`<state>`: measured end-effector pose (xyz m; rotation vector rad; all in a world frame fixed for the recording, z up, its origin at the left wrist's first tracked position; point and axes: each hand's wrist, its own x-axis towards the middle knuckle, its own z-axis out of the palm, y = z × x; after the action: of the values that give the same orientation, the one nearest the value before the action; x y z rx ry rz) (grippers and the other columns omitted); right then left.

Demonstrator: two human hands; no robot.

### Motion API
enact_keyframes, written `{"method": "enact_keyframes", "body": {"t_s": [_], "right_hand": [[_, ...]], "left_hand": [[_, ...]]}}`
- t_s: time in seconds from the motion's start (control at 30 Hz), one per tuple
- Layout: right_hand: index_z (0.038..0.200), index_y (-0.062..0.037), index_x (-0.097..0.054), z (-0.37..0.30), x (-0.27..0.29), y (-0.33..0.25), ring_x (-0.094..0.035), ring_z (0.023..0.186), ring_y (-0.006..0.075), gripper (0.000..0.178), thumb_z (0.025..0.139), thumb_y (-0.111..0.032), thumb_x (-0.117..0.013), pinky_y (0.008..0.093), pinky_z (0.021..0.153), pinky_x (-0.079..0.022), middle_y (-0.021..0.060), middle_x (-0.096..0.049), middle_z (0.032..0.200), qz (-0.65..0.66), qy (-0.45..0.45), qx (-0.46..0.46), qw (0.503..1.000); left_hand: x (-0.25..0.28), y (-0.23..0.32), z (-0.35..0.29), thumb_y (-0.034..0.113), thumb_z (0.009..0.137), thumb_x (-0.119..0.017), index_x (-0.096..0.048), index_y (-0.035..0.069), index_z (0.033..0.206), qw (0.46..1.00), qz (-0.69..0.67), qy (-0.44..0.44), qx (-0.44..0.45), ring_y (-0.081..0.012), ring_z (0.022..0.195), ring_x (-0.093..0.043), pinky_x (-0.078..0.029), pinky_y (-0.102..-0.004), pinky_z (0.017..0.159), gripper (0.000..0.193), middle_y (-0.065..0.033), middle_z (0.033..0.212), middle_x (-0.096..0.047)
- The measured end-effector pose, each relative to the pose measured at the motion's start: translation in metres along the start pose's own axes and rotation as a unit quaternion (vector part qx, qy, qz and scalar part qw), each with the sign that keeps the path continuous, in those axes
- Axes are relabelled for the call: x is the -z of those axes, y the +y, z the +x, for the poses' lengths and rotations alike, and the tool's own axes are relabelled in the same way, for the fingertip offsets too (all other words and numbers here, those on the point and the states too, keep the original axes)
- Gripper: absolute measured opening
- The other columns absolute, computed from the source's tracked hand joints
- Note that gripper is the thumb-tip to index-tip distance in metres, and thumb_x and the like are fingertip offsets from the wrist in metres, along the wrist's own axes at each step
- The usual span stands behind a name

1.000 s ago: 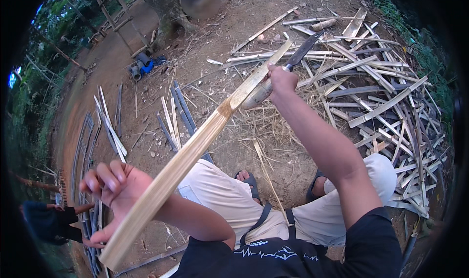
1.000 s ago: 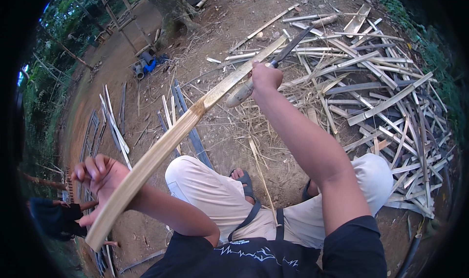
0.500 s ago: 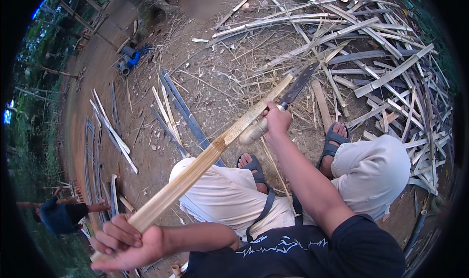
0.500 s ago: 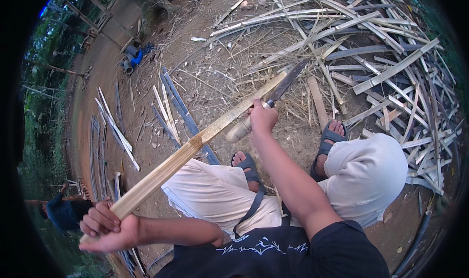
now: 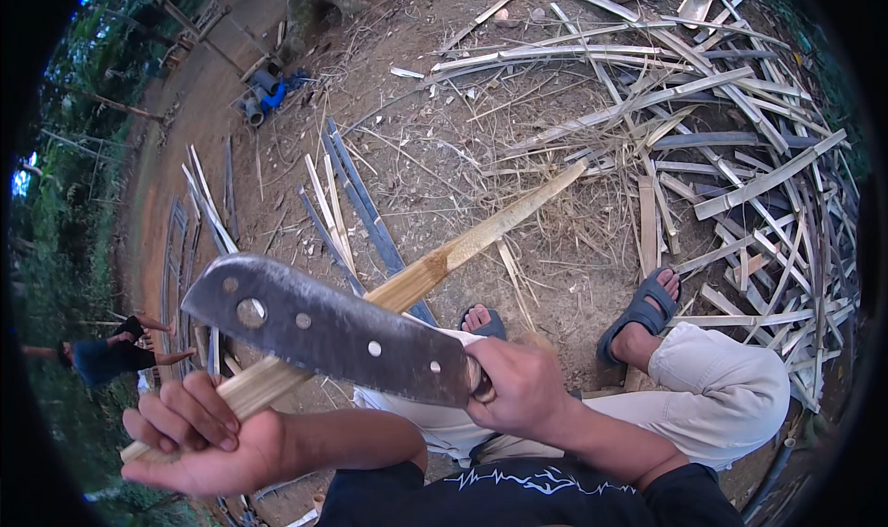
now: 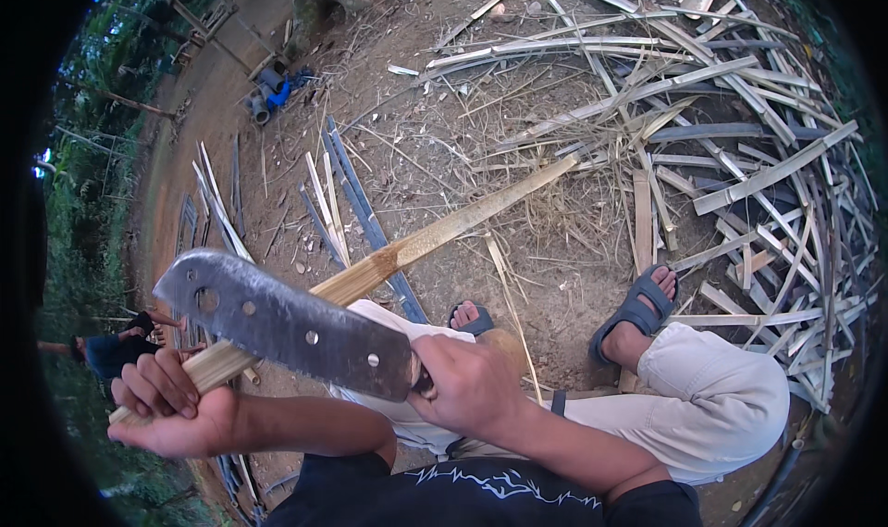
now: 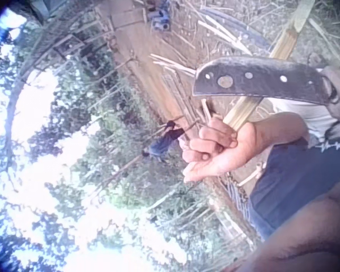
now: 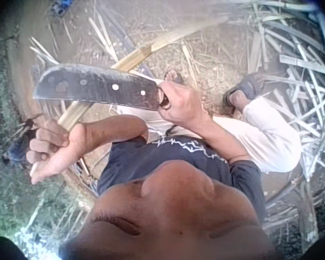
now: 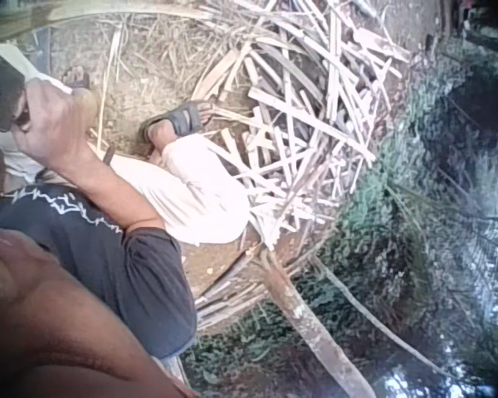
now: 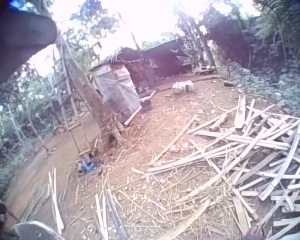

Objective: The person shaves and smooths long strips of bamboo using a large blade, handling different strips and turning them over to work on both sides.

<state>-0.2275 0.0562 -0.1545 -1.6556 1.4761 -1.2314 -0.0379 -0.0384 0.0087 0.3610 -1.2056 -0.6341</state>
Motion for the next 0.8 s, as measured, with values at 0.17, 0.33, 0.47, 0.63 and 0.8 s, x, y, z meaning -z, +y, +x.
{"method": "enact_keyframes", "body": {"t_s": [0.17, 0.33, 0.47, 0.63, 0.8], "right_hand": [[0.094, -0.0014, -0.062, -0.019, 0.009, 0.030, -0.067, 0.064, 0.0312, 0.031, 0.071, -0.014, -0.078, 0.0376, 0.054, -0.050, 0.0160, -0.063, 0.074, -0.046, 0.013, -0.130, 0.990], [0.096, -0.0025, -0.062, -0.025, 0.016, 0.024, -0.065, 0.059, 0.0299, 0.035, 0.066, -0.012, -0.076, 0.0390, 0.056, -0.051, 0.0115, -0.064, 0.071, -0.045, -0.030, -0.141, 0.989], [0.088, -0.0039, -0.059, -0.023, 0.013, 0.013, -0.066, 0.060, 0.0317, 0.030, 0.064, -0.013, -0.076, 0.0418, 0.056, -0.052, 0.0120, -0.063, 0.068, -0.015, -0.038, -0.003, 0.999], [0.085, -0.0052, -0.059, -0.028, 0.006, 0.069, -0.066, 0.061, 0.0294, 0.030, 0.060, -0.014, -0.075, 0.0393, 0.057, -0.051, 0.0121, -0.064, 0.073, -0.079, -0.008, -0.201, 0.976], [0.084, -0.0065, -0.060, -0.024, 0.016, 0.015, -0.065, 0.060, 0.0282, 0.029, 0.059, -0.014, -0.072, 0.0404, 0.057, -0.051, 0.0100, -0.064, 0.073, -0.078, -0.035, -0.033, 0.996]], "left_hand": [[-0.014, 0.010, -0.027, 0.057, 0.105, -0.027, -0.031, 0.015, 0.069, 0.999, -0.039, -0.030, -0.002, -0.0062, 0.037, -0.022, -0.017, -0.0193, 0.033, 0.055, 0.0019, 0.055, -0.028], [0.000, 0.017, -0.038, 0.056, 0.105, -0.028, -0.031, 0.015, 0.070, 0.999, 0.020, 0.025, -0.013, -0.0064, 0.036, -0.021, -0.016, -0.0194, 0.032, 0.054, 0.0016, 0.055, -0.028], [0.001, 0.024, -0.041, 0.057, 0.105, -0.028, -0.030, 0.015, 0.070, 0.999, 0.011, 0.042, -0.012, -0.0062, 0.036, -0.021, -0.015, -0.0193, 0.032, 0.054, 0.0014, 0.055, -0.028], [0.008, 0.021, -0.035, 0.057, 0.105, -0.028, -0.030, 0.015, 0.070, 1.000, 0.004, 0.013, 0.018, -0.0064, 0.037, -0.022, -0.015, -0.0197, 0.032, 0.054, 0.0018, 0.055, -0.028], [0.001, 0.021, -0.041, 0.056, 0.105, -0.029, -0.030, 0.015, 0.070, 0.998, 0.043, 0.035, -0.003, -0.0065, 0.038, -0.022, -0.016, -0.0201, 0.034, 0.054, 0.0020, 0.055, -0.027]]}}
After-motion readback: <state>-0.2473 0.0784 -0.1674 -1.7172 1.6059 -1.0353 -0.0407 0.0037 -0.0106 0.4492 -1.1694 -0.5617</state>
